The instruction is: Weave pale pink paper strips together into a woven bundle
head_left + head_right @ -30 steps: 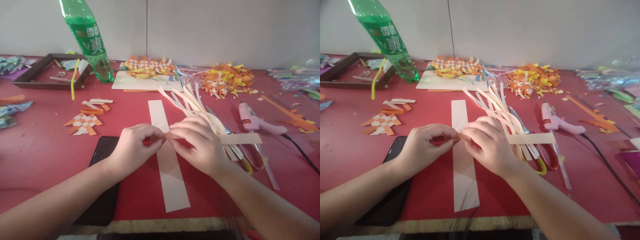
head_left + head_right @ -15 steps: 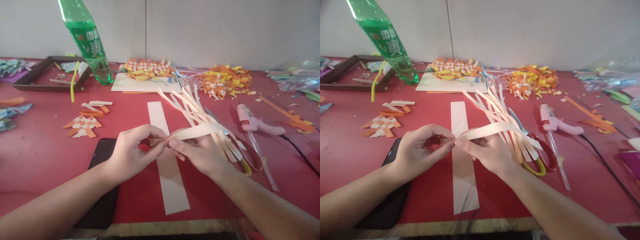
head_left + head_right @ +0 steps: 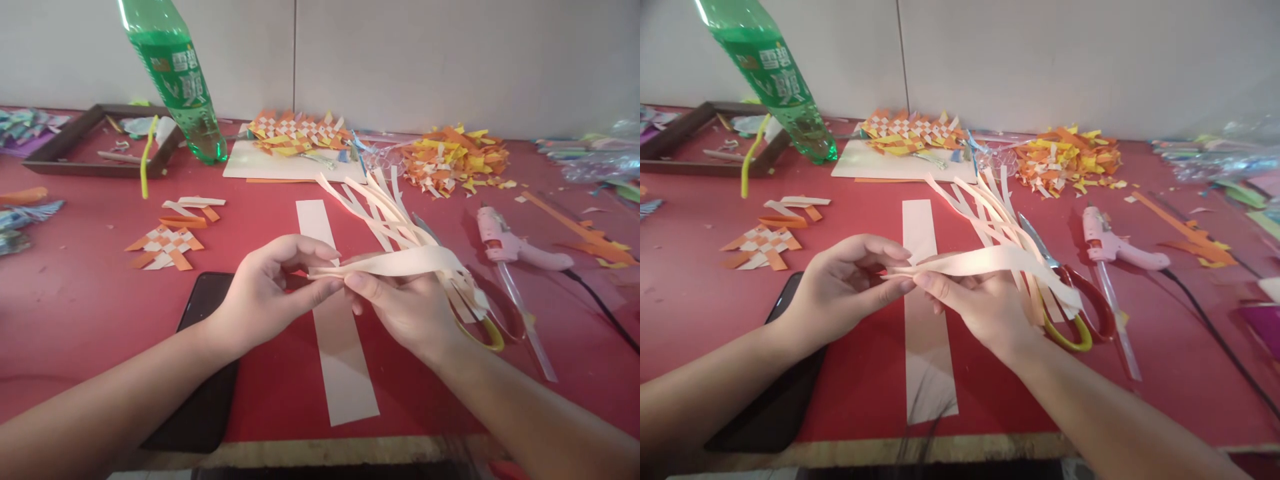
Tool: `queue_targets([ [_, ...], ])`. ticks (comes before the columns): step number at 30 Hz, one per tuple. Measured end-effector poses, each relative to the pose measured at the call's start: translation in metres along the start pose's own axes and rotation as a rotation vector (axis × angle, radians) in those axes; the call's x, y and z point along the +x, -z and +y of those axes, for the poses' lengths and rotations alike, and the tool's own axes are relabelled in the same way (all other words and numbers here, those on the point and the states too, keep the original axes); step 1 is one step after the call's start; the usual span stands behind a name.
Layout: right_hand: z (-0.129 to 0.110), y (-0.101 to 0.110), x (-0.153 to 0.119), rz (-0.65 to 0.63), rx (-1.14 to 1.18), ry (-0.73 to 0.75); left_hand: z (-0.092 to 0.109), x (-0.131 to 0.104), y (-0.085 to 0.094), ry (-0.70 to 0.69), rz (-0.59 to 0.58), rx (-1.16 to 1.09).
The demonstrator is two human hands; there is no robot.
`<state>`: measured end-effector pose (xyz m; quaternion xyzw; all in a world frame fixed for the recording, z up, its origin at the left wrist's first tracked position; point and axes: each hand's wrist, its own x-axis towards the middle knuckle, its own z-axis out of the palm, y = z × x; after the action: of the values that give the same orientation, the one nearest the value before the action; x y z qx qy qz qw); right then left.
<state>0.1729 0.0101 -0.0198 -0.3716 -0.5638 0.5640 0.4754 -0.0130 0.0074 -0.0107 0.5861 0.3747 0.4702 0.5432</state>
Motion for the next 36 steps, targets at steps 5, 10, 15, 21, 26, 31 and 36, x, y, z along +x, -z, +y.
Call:
queue_targets([
  [5,0.002,0.000,-0.002,0.007,0.007,-0.018,0.002,0.000,0.000,0.083,0.023,-0.075],
  [10,0.002,-0.002,-0.002,0.056,0.031,0.022,0.005,0.001,-0.001,0.184,0.059,-0.088],
  [15,0.001,-0.002,-0.003,0.055,0.047,0.033,0.008,0.000,-0.002,0.213,0.103,-0.079],
  [21,0.000,-0.002,-0.001,0.052,0.042,0.029,0.013,0.000,-0.002,0.211,0.065,-0.115],
  [26,0.001,-0.003,-0.001,0.044,0.047,-0.007,0.012,0.001,-0.002,0.197,0.067,-0.136],
  [31,0.002,-0.003,-0.001,0.049,0.050,-0.004,0.011,0.001,-0.002,0.154,0.032,-0.136],
  [36,-0.001,-0.002,-0.001,-0.011,0.005,0.005,0.013,0.002,0.000,0.151,0.026,-0.106],
])
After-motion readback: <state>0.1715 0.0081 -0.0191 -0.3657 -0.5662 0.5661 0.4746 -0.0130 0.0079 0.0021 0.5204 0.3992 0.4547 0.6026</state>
